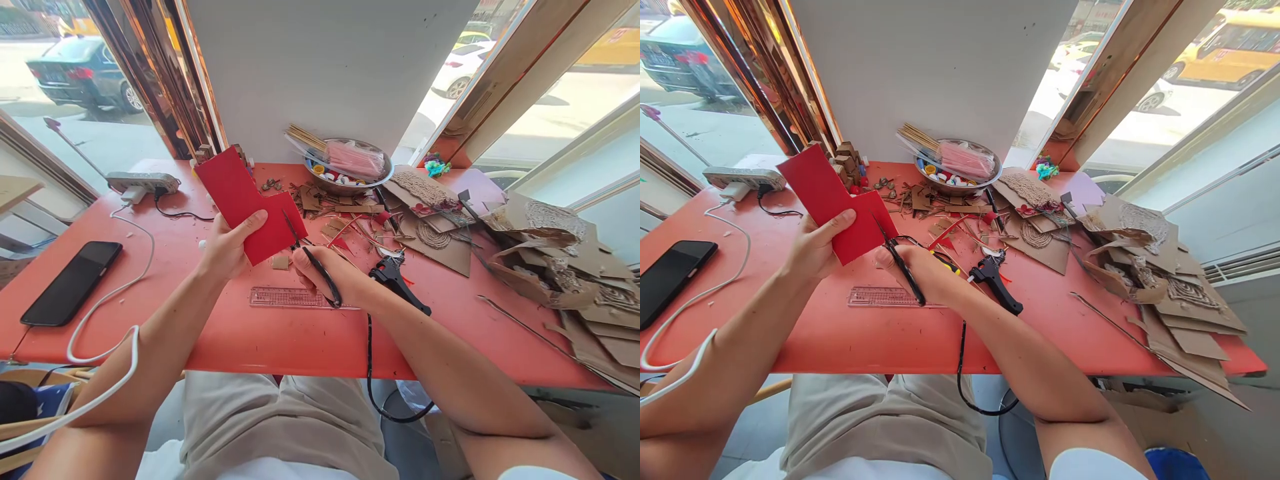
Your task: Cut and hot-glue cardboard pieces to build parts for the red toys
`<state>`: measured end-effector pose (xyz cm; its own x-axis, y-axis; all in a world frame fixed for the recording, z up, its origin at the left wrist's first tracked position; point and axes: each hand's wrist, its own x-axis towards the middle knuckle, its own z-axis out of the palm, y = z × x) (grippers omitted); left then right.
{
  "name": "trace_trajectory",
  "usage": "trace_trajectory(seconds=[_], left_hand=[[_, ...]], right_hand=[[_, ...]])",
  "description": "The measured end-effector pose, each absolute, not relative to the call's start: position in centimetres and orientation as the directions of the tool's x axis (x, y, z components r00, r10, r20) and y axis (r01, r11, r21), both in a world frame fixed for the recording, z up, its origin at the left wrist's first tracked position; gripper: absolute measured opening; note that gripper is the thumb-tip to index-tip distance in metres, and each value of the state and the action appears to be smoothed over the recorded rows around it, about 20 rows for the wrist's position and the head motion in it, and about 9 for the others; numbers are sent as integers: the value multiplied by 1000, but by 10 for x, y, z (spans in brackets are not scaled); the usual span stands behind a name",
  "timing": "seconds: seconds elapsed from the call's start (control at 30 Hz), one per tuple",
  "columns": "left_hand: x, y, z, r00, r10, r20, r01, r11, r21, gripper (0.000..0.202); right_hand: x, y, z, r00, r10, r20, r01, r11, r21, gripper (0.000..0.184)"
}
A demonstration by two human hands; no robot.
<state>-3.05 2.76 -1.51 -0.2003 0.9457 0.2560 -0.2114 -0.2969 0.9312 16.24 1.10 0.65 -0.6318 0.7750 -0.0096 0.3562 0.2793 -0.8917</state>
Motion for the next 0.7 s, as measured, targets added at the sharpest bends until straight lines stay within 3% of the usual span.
trace_trajectory(seconds=[0.2, 0.4, 0.7], left_hand=[[-32, 24, -17, -206, 929, 306, -73, -327, 942, 40], [-27, 22, -14, -158, 959, 235, -171, -261, 950, 42], [-27, 21, -13, -178, 949, 262, -173, -292, 941, 44]], right_hand=[[164, 9, 10, -600, 797, -60, 448, 273, -851, 69], [160, 8, 10, -558, 830, -8, 473, 310, -825, 65], [156, 7, 0, -502, 865, 23, 431, 273, -860, 75]])
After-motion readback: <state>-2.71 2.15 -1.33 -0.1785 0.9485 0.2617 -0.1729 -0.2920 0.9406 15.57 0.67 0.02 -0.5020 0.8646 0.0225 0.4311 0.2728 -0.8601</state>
